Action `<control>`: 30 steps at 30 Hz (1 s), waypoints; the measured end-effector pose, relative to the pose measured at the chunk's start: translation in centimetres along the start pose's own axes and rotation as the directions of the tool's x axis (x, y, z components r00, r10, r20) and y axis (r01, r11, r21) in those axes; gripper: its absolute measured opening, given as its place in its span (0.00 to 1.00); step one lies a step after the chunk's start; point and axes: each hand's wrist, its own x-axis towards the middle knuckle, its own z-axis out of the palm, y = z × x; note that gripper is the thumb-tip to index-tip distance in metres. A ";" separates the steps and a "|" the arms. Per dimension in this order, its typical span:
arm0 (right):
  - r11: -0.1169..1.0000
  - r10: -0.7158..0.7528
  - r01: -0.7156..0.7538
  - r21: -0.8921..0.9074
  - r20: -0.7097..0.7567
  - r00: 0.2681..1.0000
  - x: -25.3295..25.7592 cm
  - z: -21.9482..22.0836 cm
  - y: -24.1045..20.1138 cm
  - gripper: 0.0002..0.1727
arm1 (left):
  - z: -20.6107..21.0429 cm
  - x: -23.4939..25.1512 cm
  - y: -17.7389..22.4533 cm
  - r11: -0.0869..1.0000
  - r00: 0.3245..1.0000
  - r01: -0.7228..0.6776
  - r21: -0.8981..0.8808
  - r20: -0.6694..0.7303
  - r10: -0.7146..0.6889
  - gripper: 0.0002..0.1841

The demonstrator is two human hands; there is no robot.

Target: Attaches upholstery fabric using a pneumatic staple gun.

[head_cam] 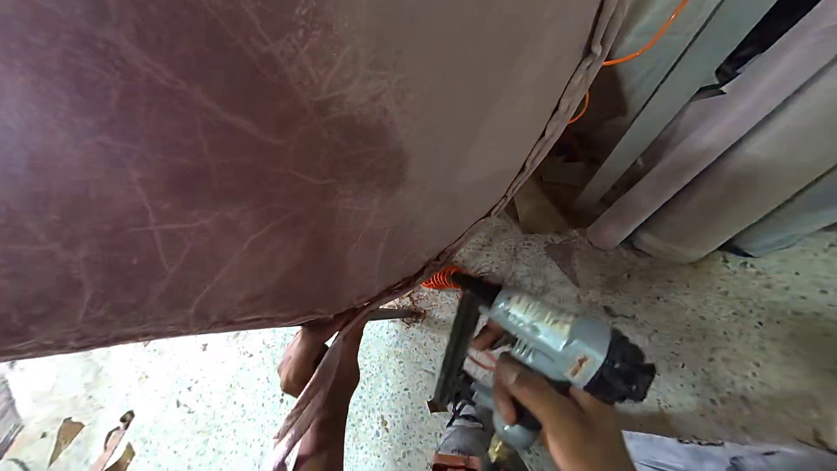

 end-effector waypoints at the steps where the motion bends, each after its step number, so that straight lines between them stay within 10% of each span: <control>1: 0.998 0.022 -0.025 0.050 0.053 0.998 -0.5 1.5 0.1 0.14 | 0.0 -0.2 0.1 1.000 1.000 0.021 0.002 -0.002 -0.021 0.06; 10: 0.987 0.012 -0.030 0.158 0.112 0.994 -1.9 8.8 2.9 0.11 | 0.2 -0.3 0.1 0.999 0.987 0.007 -0.051 -0.158 -0.015 0.07; 30: 0.971 0.058 -0.084 0.224 0.121 0.991 -3.6 9.9 5.9 0.14 | -0.4 1.3 1.6 0.997 0.988 0.078 0.025 -0.133 -0.074 0.10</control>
